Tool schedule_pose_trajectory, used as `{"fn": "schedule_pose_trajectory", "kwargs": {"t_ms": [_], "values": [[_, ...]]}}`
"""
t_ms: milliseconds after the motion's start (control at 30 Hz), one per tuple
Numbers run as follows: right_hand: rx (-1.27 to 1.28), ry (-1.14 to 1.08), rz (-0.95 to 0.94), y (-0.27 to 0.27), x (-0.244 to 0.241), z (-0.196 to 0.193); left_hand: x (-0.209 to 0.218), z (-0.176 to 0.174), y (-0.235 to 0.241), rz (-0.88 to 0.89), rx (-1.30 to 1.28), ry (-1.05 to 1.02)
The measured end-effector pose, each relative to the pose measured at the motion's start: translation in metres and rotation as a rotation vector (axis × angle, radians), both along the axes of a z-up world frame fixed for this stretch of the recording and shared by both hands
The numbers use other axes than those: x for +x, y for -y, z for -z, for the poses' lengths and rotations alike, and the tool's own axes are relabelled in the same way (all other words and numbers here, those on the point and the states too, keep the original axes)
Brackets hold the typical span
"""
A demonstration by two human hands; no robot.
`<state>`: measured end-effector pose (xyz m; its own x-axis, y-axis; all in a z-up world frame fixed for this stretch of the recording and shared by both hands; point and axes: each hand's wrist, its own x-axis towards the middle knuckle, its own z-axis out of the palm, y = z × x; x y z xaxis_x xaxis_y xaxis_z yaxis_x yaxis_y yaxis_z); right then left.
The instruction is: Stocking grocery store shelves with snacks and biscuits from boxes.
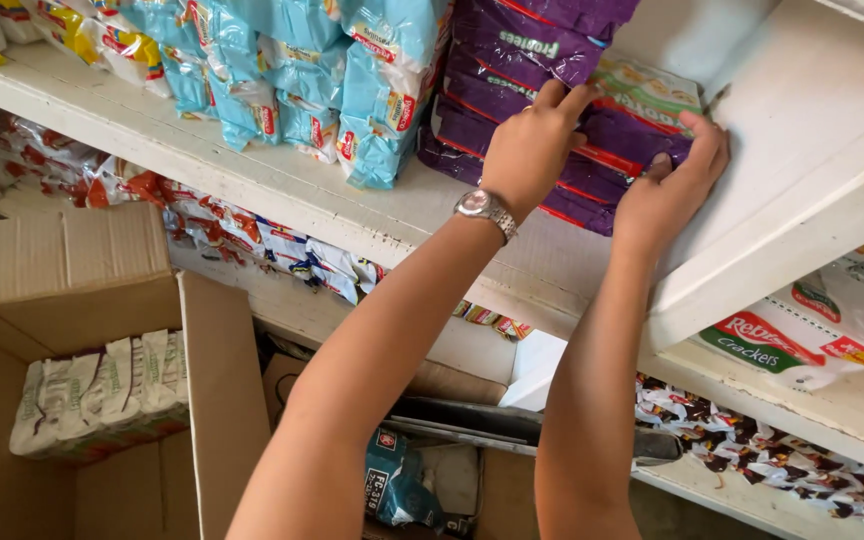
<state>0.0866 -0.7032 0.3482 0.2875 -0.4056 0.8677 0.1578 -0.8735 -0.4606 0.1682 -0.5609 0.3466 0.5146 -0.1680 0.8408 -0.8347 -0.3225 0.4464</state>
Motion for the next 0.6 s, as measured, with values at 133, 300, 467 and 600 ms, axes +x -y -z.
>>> {"fn": "schedule_pose_trajectory", "kwargs": {"t_ms": [133,300,467,600], "values": [[-0.008,-0.022,-0.029,0.004,-0.006,-0.003,-0.006,0.0,-0.003,-0.082,0.114,0.113],[-0.082,0.071,-0.105,0.013,0.003,0.009,-0.014,-0.001,-0.009,-0.172,0.206,0.494],[0.017,0.189,-0.116,0.02,0.009,0.014,0.002,0.004,0.007,-0.291,0.24,0.637],[-0.093,0.177,-0.068,0.02,0.012,0.017,0.013,0.01,0.019,-0.264,0.285,0.553]]}}
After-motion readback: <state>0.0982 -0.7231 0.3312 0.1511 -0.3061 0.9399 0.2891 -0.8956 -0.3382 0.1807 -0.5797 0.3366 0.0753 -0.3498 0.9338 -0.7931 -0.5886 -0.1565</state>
